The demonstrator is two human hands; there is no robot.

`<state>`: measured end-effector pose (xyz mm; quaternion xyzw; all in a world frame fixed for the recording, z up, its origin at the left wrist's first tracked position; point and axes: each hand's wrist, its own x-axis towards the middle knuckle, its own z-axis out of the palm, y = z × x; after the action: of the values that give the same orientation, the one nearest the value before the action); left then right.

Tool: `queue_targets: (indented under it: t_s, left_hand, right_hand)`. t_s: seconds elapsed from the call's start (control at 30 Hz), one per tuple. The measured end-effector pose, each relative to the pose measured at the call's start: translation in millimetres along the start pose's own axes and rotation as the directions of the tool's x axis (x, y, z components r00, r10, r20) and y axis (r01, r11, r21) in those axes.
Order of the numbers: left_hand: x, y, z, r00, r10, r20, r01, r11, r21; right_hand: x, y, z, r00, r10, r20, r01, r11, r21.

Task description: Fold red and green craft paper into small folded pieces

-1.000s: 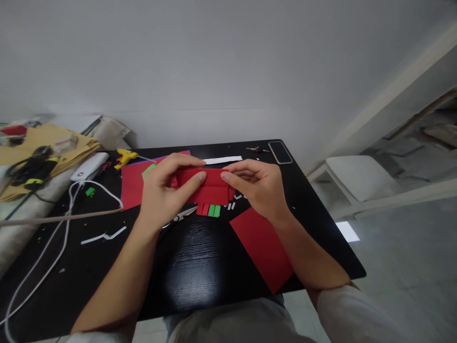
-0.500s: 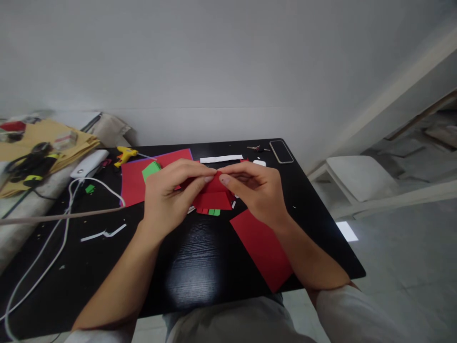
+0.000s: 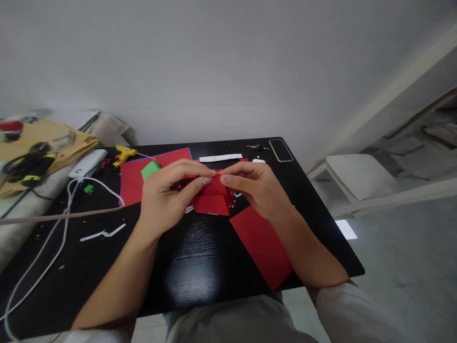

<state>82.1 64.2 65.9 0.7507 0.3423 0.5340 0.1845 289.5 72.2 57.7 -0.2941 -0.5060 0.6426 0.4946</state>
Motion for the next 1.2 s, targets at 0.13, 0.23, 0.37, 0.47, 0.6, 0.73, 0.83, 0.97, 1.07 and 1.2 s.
queue_targets:
  t_s: [0.13,0.23,0.37,0.47,0.6,0.73,0.83,0.97,1.07,1.2]
  left_hand:
    - [0.8,1.0,-0.3,1.0,0.014,0.003,-0.014,1.0,0.017]
    - [1.5,1.3,-1.1,1.0,0.016,0.014,-0.016,1.0,0.021]
    - [2.3,1.5,-2.8,0.999,0.022,0.027,-0.023,0.999,0.033]
    - [2.6,1.8,-3.8,0.999,0.032,0.033,-0.033,0.999,0.035]
    - [2.5,2.5,-4.1,0.999,0.024,0.036,-0.026,0.999,0.044]
    - [2.5,3.6,-3.7,0.999,0.041,0.031,-0.042,0.999,0.035]
    - [2.5,4.9,-3.4,0.998,0.052,0.035,-0.053,0.998,0.031]
    - [2.3,6.5,-3.0,0.999,0.046,0.027,-0.047,0.998,0.047]
    - [2.2,6.6,-3.5,0.998,0.052,0.033,-0.054,0.997,0.06]
    - [2.6,6.4,-5.0,0.997,0.053,0.054,-0.057,0.995,0.077]
  right_hand:
    - [0.2,0.5,-1.8,1.0,-0.013,0.008,0.013,1.0,0.003]
    - [0.9,1.0,-2.9,1.0,-0.001,0.012,0.001,1.0,-0.003]
    - [1.6,0.3,-2.1,0.999,0.046,0.004,-0.046,0.999,-0.001]
    - [1.6,0.1,-1.1,0.999,0.05,0.002,-0.05,0.999,0.012]
    - [1.6,1.0,-1.5,1.0,0.03,0.009,-0.03,1.0,0.007]
    - [1.7,0.8,-2.1,1.0,0.01,0.016,-0.01,1.0,0.009]
    - [1.7,0.0,-2.0,1.0,0.013,0.009,-0.013,1.0,-0.009]
    - [2.1,0.3,-2.0,1.0,0.013,-0.001,-0.013,1.0,-0.024]
    - [2.6,0.4,-1.7,1.0,-0.018,0.002,0.018,0.999,-0.043]
    - [1.6,-2.5,0.7,0.998,-0.046,-0.034,0.041,0.992,-0.122]
